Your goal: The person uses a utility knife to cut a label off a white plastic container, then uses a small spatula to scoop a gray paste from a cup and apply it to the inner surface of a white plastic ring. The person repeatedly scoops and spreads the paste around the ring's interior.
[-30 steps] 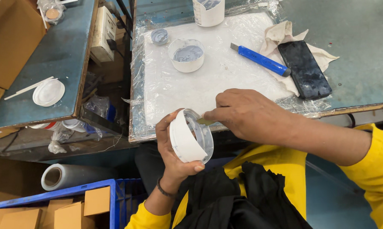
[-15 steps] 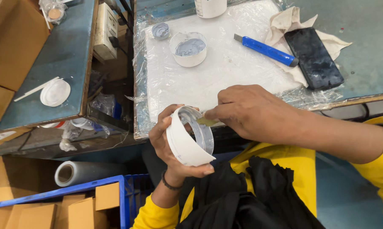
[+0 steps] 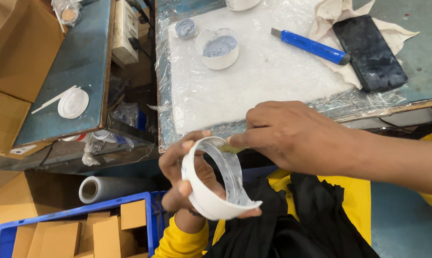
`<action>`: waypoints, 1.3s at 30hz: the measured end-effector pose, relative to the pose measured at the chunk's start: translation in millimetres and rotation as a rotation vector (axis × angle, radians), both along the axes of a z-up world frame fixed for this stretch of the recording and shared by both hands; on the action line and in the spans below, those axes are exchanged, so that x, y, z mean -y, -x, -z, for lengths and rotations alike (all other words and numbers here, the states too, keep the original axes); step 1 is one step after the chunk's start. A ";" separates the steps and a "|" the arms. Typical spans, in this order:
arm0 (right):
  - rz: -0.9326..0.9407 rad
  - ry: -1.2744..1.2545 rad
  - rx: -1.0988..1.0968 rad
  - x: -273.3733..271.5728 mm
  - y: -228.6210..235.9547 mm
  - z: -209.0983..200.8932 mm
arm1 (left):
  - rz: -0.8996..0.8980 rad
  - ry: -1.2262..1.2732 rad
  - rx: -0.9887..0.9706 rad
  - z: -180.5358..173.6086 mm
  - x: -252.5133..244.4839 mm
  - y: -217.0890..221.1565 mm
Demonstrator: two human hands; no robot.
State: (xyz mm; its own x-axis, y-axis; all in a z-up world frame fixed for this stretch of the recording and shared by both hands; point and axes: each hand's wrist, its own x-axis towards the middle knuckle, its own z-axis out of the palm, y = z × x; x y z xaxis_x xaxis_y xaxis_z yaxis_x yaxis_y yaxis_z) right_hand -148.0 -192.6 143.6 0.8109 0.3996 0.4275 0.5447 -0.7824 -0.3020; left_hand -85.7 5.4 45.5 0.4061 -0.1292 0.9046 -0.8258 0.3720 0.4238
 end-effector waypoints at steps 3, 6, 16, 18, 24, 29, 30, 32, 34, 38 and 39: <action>-0.032 -0.023 -0.038 -0.3 4.9 -0.4 | 0.011 -0.013 -0.144 -6.7 -9.7 14.4; -0.041 -0.077 -0.041 -1.1 7.0 0.9 | 0.088 -0.047 -0.276 -19.0 -20.5 26.4; -0.066 -0.176 -0.066 1.9 7.2 5.2 | -0.179 0.094 0.226 -23.1 1.0 12.8; -0.067 -0.197 -0.076 1.5 6.4 4.0 | -0.186 0.108 0.233 -24.3 2.9 12.1; -0.053 -0.292 -0.196 0.0 4.4 -0.2 | -0.216 0.243 0.198 -11.8 16.7 9.1; 0.033 -0.311 -0.437 -1.2 -4.2 -4.1 | -0.244 0.271 0.288 -5.5 24.7 -4.7; 0.038 -0.322 -0.486 -1.0 -6.5 -3.8 | -0.248 0.280 0.304 -6.4 25.9 -8.1; 0.043 -0.324 -0.549 1.7 -11.0 -1.2 | -0.256 0.295 0.334 -7.3 25.4 -13.5; 0.001 -0.343 -0.583 6.7 -15.9 5.7 | -0.136 0.025 0.504 -8.2 -2.0 -30.6; -0.061 -0.551 -0.837 20.0 -36.8 32.9 | 0.048 -0.117 0.556 17.2 -22.2 -47.9; -0.042 -0.635 -0.962 23.2 -43.3 41.5 | 0.050 -0.087 0.522 26.6 -20.7 -51.5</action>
